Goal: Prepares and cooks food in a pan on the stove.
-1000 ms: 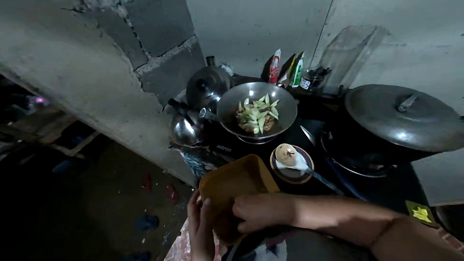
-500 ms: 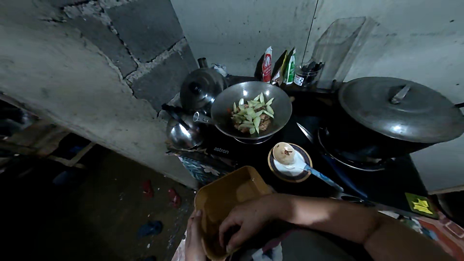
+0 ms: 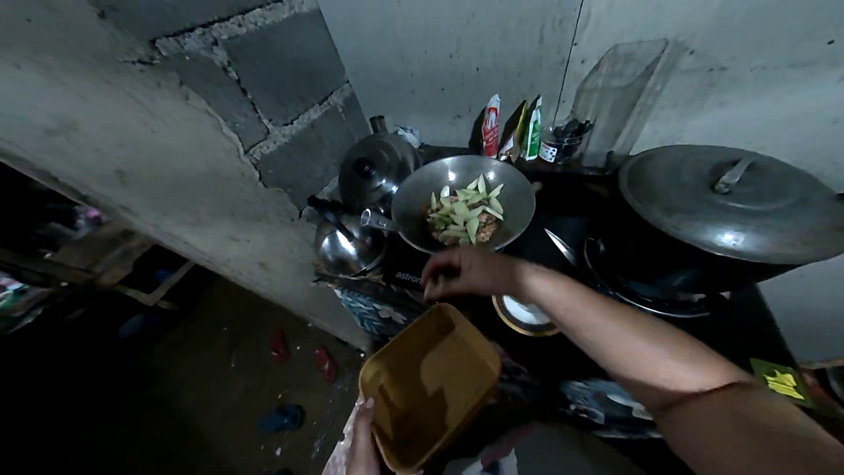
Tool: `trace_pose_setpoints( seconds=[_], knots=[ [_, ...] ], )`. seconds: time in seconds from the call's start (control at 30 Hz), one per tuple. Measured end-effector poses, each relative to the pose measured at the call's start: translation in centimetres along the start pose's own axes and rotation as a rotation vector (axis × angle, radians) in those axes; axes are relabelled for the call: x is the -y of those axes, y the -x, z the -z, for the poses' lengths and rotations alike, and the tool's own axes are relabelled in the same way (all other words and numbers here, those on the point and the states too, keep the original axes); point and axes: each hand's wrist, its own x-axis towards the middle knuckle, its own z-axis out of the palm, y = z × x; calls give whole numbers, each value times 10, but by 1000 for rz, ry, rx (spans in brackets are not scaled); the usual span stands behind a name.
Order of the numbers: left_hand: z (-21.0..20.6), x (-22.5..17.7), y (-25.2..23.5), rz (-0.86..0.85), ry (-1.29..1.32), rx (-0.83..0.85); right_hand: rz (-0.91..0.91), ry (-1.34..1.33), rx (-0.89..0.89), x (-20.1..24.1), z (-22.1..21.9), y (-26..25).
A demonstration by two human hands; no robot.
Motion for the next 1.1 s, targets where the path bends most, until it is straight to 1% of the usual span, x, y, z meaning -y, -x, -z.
trace_pose_setpoints(
  seconds=[0.07, 0.1, 0.13, 0.2, 0.23, 0.27, 0.3, 0.37, 0.4, 0.43, 0.47, 0.53, 0.67, 0.77, 0.83, 0.87, 0.97, 1.03, 1.1],
  knots=[
    [-3, 1, 3, 25, 21, -1, 40, 221, -307, -16, 31, -10],
    [-5, 1, 4, 40, 29, 3, 44, 335, -422, -22, 45, -10],
    [-7, 1, 5, 48, 37, 8, 8, 435, -484, -24, 58, -5],
    [-8, 1, 4, 55, 47, 22, -77, 538, -574, -22, 73, 20],
    [-8, 2, 2, 54, 51, 35, -132, 550, -592, -22, 72, 39],
    [-5, 5, -1, 53, 48, 52, -217, 540, -568, -25, 68, 61],
    [-2, 9, -4, 58, 35, 58, -338, 505, -498, -32, 60, 84],
    [1, 8, -10, 99, -28, 41, -653, 397, -303, -54, 39, 125],
    [-1, 6, -12, 123, -57, 22, -799, 352, -253, -68, 27, 138],
    [-3, 5, -14, 144, -77, 10, -916, 315, -242, -79, 16, 148],
    [-5, 2, -14, 169, -81, 7, -995, 286, -260, -89, 5, 154],
    [-11, 0, -15, 197, -78, -7, -1071, 243, -316, -99, -13, 156],
    [-21, 1, -19, 207, -55, -3, -1120, 192, -423, -102, -27, 148],
    [-23, -1, -21, 213, -89, 18, -1112, 103, -424, -106, -27, 153],
    [-23, -2, -21, 196, -129, 60, -1074, 14, -438, -109, -25, 162],
    [-23, -3, -21, 182, -143, 89, -1040, -36, -476, -110, -26, 168],
    [-23, -7, -21, 139, -185, 153, -919, -136, -677, -103, -32, 192],
    [-22, -13, -21, 106, -218, 197, -835, -127, -796, -85, -32, 209],
    [-24, -20, -21, 84, -234, 250, -770, -55, -882, -59, -29, 225]
  ],
)
